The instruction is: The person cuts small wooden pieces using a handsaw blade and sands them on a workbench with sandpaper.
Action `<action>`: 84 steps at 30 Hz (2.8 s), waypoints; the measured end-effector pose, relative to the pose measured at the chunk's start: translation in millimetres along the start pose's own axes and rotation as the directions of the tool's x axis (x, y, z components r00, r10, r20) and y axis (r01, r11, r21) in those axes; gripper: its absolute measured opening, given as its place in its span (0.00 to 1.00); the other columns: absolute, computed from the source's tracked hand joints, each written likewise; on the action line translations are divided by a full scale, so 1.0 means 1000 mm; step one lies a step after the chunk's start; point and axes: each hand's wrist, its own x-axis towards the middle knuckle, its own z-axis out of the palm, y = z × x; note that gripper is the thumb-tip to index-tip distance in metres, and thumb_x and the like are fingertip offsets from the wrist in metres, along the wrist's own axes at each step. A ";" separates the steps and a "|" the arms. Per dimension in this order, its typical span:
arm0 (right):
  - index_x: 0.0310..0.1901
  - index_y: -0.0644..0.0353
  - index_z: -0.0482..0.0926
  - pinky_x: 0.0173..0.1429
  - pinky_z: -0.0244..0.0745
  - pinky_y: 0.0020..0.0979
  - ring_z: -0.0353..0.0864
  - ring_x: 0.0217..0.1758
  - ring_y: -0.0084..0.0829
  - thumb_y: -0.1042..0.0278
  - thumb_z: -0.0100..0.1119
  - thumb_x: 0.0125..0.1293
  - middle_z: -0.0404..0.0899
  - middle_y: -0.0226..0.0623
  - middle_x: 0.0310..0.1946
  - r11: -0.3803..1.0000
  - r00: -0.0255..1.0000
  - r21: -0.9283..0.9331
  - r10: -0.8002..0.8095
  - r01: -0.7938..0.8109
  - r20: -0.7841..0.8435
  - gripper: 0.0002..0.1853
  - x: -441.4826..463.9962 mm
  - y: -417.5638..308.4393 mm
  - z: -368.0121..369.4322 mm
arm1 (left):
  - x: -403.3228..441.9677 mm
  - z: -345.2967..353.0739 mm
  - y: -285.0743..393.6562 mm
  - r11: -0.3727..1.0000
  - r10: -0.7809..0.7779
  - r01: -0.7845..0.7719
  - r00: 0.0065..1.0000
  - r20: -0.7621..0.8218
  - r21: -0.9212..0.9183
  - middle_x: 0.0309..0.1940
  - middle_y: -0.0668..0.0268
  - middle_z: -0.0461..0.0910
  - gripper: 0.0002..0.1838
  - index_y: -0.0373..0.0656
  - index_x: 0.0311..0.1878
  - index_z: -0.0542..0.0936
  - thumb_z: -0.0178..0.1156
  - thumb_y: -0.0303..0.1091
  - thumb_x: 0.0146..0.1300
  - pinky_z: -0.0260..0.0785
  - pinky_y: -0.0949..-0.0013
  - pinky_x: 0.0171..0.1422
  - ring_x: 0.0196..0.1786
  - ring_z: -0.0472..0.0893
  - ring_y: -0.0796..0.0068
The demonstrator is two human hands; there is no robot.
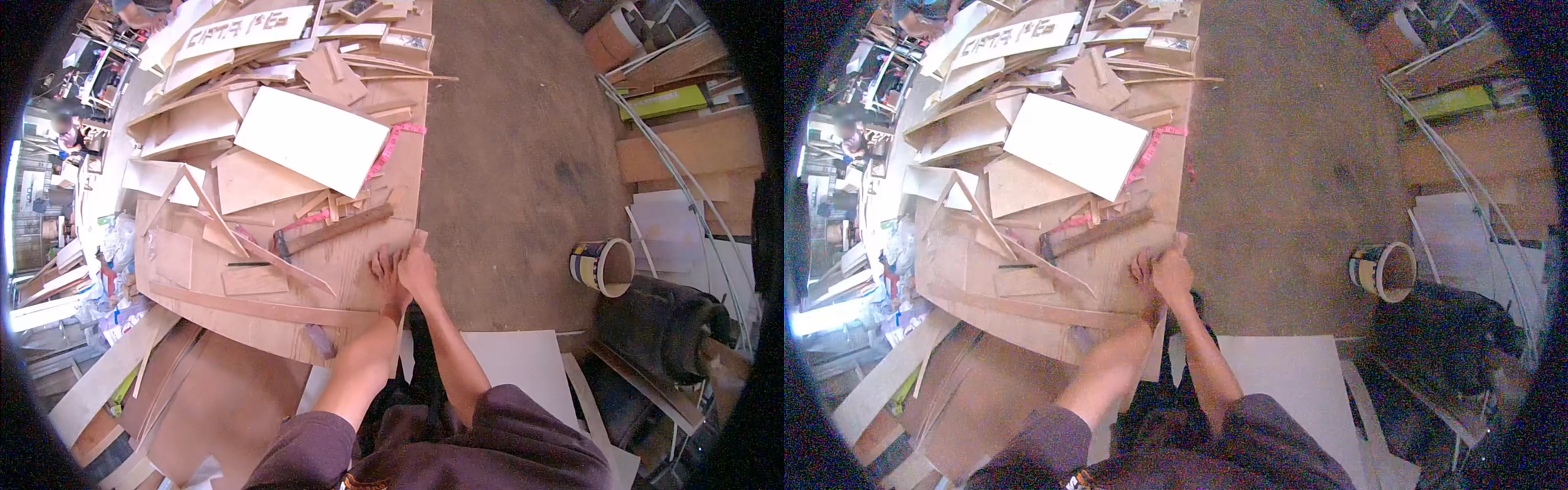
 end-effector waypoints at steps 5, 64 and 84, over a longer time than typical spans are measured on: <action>0.73 0.61 0.51 0.45 0.73 0.61 0.79 0.38 0.68 0.65 0.48 0.69 0.80 0.66 0.33 0.999 0.999 -0.009 -0.053 0.053 -0.007 0.33 -0.048 -0.013 -0.007 | -0.006 0.034 -0.023 0.987 0.017 -0.015 1.000 -0.011 0.159 0.69 0.54 0.60 0.25 0.54 0.63 0.69 0.56 0.46 0.63 0.41 0.38 0.75 0.72 0.56 0.48; 0.70 0.62 0.54 0.44 0.72 0.64 0.79 0.37 0.68 0.65 0.48 0.70 0.79 0.68 0.32 0.988 0.987 -0.047 -0.151 0.149 -0.060 0.29 -0.022 0.005 0.006 | 0.010 -0.016 -0.008 0.921 0.066 -0.122 0.985 0.160 0.371 0.77 0.60 0.55 0.24 0.55 0.65 0.69 0.50 0.47 0.67 0.42 0.42 0.75 0.80 0.51 0.60; 0.73 0.61 0.49 0.49 0.74 0.60 0.80 0.42 0.67 0.61 0.50 0.69 0.81 0.66 0.35 0.959 0.974 -0.186 -0.191 0.212 0.124 0.35 -0.046 0.006 0.012 | 0.009 -0.022 -0.004 0.997 0.002 -0.009 0.995 0.103 0.073 0.78 0.63 0.51 0.26 0.54 0.66 0.70 0.53 0.41 0.62 0.40 0.43 0.77 0.81 0.46 0.61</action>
